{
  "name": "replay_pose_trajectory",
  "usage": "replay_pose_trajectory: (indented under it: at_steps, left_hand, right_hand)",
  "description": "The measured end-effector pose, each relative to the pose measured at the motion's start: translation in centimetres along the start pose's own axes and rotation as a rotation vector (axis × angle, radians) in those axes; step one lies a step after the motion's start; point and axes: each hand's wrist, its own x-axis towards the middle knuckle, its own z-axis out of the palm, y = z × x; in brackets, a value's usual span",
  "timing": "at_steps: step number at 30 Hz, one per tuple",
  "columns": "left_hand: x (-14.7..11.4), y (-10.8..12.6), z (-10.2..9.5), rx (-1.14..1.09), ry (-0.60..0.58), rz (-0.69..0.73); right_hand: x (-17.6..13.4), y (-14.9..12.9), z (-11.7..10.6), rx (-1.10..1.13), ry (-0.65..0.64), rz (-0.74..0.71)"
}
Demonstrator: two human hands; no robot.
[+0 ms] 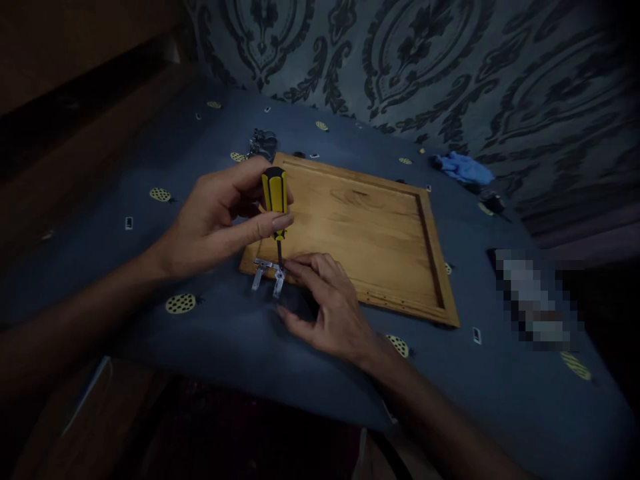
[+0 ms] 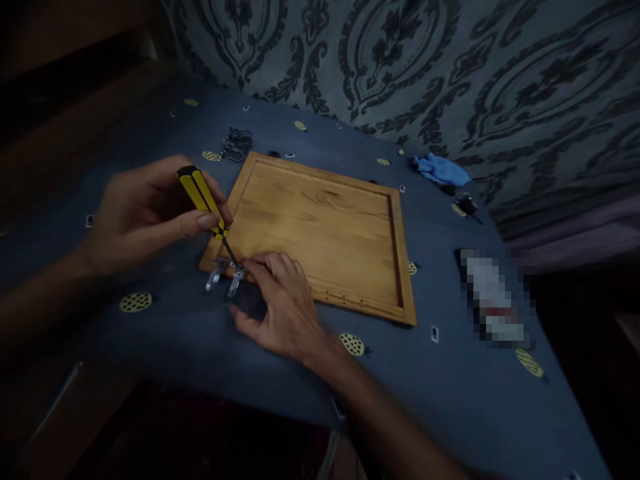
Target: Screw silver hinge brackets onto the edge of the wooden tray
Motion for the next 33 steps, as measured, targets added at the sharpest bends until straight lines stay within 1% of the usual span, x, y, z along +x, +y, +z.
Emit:
replay_pose_trajectory:
  at_steps: [4,9,14,22,28,33]
  left_hand:
    - [0.0,0.7,-0.2,0.040,-0.065,-0.024]
    - [-0.1,1.3,-0.2,0.063,-0.046,-0.024]
    - [-0.1,1.3,0.0,0.056,-0.040,-0.020]
    - [-0.1,1.3,0.1,0.041,-0.038,-0.052]
    - [-0.2,1.2,0.2,0.056,-0.055,-0.034]
    - [-0.3,1.3,0.3,0.068,-0.063,-0.042]
  right_hand:
    - [0.2,0.0,0.5,-0.038,0.015,0.024]
    - [0.4,0.0,1.1,-0.057,0.073,0.037]
    - [0.3,0.0,1.0,-0.057,0.052,0.052]
    - [0.4,0.1,1.1,-0.073,0.084,0.029]
    - [0.4,0.1,1.0,-0.050,0.050,0.057]
    - [0.4,0.1,1.1,-0.059,0.065,0.041]
